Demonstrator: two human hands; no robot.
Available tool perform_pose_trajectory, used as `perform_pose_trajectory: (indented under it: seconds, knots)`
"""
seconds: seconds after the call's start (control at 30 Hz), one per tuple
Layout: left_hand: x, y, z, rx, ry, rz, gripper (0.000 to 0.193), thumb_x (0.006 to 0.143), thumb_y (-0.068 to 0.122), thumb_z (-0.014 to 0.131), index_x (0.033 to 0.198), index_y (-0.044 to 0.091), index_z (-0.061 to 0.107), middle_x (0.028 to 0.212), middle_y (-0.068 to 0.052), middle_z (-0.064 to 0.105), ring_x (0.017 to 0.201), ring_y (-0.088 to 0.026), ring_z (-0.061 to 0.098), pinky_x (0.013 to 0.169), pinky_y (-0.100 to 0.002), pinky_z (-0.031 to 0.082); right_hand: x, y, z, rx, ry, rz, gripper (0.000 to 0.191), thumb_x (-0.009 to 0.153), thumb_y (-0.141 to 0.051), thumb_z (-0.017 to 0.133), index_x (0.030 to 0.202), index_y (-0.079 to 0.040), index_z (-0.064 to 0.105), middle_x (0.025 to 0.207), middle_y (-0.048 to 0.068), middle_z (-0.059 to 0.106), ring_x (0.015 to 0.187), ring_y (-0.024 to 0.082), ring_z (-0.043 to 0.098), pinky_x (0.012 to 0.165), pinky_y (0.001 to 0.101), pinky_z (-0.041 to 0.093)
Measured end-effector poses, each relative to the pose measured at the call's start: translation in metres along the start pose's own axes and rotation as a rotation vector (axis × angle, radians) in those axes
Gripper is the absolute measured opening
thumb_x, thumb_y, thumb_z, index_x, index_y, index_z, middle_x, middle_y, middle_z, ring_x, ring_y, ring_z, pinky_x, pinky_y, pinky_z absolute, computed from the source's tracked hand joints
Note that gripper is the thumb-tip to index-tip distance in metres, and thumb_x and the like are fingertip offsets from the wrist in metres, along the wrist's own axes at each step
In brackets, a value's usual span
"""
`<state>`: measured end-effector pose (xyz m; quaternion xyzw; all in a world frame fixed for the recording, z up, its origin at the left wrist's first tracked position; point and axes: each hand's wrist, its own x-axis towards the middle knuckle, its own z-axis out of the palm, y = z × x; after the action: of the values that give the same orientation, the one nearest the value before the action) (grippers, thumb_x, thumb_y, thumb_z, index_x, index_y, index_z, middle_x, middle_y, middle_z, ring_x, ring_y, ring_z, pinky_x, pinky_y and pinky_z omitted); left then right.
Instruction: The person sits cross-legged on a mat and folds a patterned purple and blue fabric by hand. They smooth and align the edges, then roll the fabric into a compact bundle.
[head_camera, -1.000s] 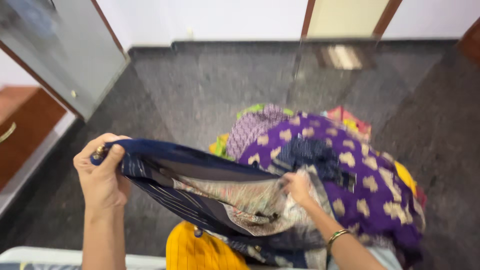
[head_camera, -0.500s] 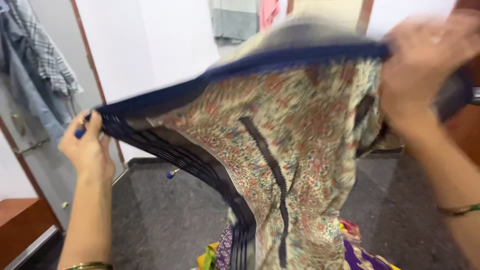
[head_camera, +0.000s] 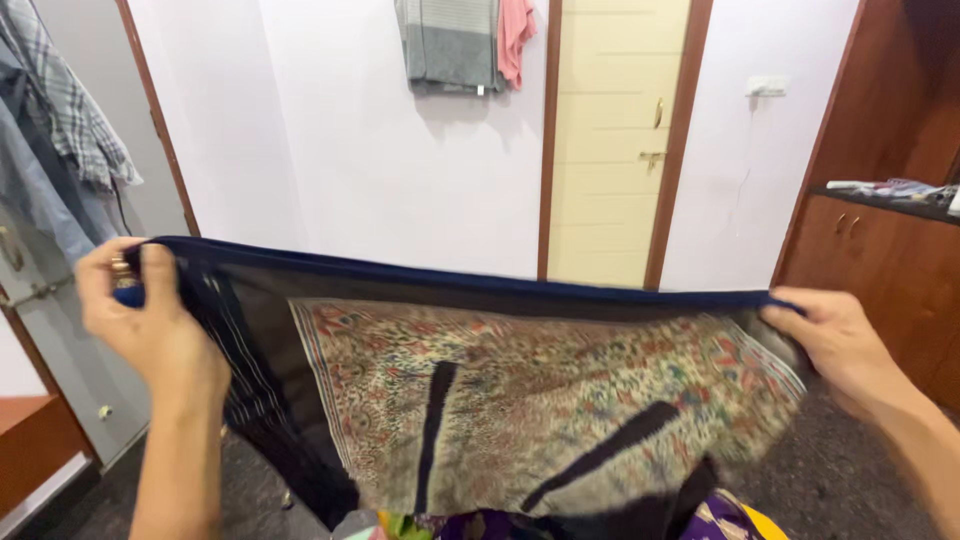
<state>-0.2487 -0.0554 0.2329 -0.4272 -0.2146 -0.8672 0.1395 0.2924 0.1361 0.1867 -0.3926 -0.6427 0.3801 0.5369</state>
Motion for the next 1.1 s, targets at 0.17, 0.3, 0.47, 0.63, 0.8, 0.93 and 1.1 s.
perform_pose_trajectory:
  seconds: [0.17,0.3,0.47,0.63,0.8,0.93,1.1]
  knots:
    - [-0.072,-0.01,-0.009,0.606,-0.319,-0.195,0.011,0.091,0.004,0.08,0.098,0.002,0.071,0.089,0.001,0.066,0.082,-0.01,0.059,0.076,-0.028,0.047,-0.031,0.064,0.023,-0.99,-0.209,-0.068,0.027,0.085,-0.034,0.074,0.102,-0.014,0.082,0.092,0.014,0.08,0.083,0.032,0.075,0.074,0.0418,0.059]
    - [-0.179,-0.022,-0.01,0.308,-0.356,-0.475,0.007,0.091,0.005,0.075,0.095,0.002,0.069,0.086,0.0,0.067,0.083,-0.008,0.058,0.077,-0.026,0.047,-0.109,0.137,0.067,-1.064,0.16,0.125,0.033,0.088,-0.032,0.069,0.118,-0.024,0.081,0.108,0.016,0.077,0.103,0.038,0.073,0.094,0.0447,0.056]
    - [-0.281,-0.009,-0.033,0.36,-0.658,-0.592,0.015,0.083,0.003,0.077,0.096,0.001,0.07,0.085,-0.004,0.071,0.081,-0.01,0.062,0.076,-0.027,0.05,-0.195,0.191,0.14,-0.63,-0.16,-0.131,0.075,0.059,-0.015,0.091,0.127,-0.008,0.063,0.127,0.016,0.065,0.122,0.034,0.059,0.106,0.0437,0.043]
    - [-0.326,0.019,-0.044,0.312,-0.753,-0.613,0.018,0.082,0.0,0.075,0.1,-0.001,0.072,0.095,-0.006,0.076,0.091,-0.014,0.07,0.083,-0.028,0.052,-0.25,0.184,0.202,-0.234,-0.2,0.018,0.05,0.074,-0.006,0.082,0.121,-0.007,0.067,0.122,0.009,0.068,0.106,0.021,0.066,0.079,0.0328,0.056]
    - [-0.327,0.047,-0.056,0.294,-0.791,-0.69,0.017,0.082,0.0,0.076,0.099,0.0,0.073,0.095,-0.007,0.078,0.089,-0.016,0.072,0.083,-0.027,0.053,-0.281,0.174,0.23,-0.007,-0.128,-0.021,0.032,0.08,-0.002,0.078,0.112,-0.004,0.071,0.117,0.005,0.07,0.094,0.012,0.065,0.064,0.0248,0.057]
    - [-0.314,0.072,-0.061,0.409,-0.846,-0.551,0.022,0.077,-0.001,0.079,0.098,0.002,0.076,0.092,-0.006,0.078,0.085,-0.018,0.068,0.078,-0.028,0.052,-0.284,0.179,0.234,0.028,-0.128,-0.152,0.027,0.083,0.0,0.075,0.109,-0.004,0.073,0.113,0.004,0.069,0.086,0.011,0.064,0.067,0.0245,0.053]
    - [-0.286,0.093,-0.072,0.49,-0.888,-0.458,0.027,0.072,-0.003,0.08,0.099,0.003,0.077,0.089,-0.005,0.075,0.087,-0.019,0.068,0.078,-0.029,0.053,-0.263,0.185,0.22,0.272,-0.412,-0.117,0.026,0.093,-0.001,0.066,0.117,-0.004,0.076,0.106,0.006,0.076,0.091,0.012,0.065,0.078,0.0265,0.051]
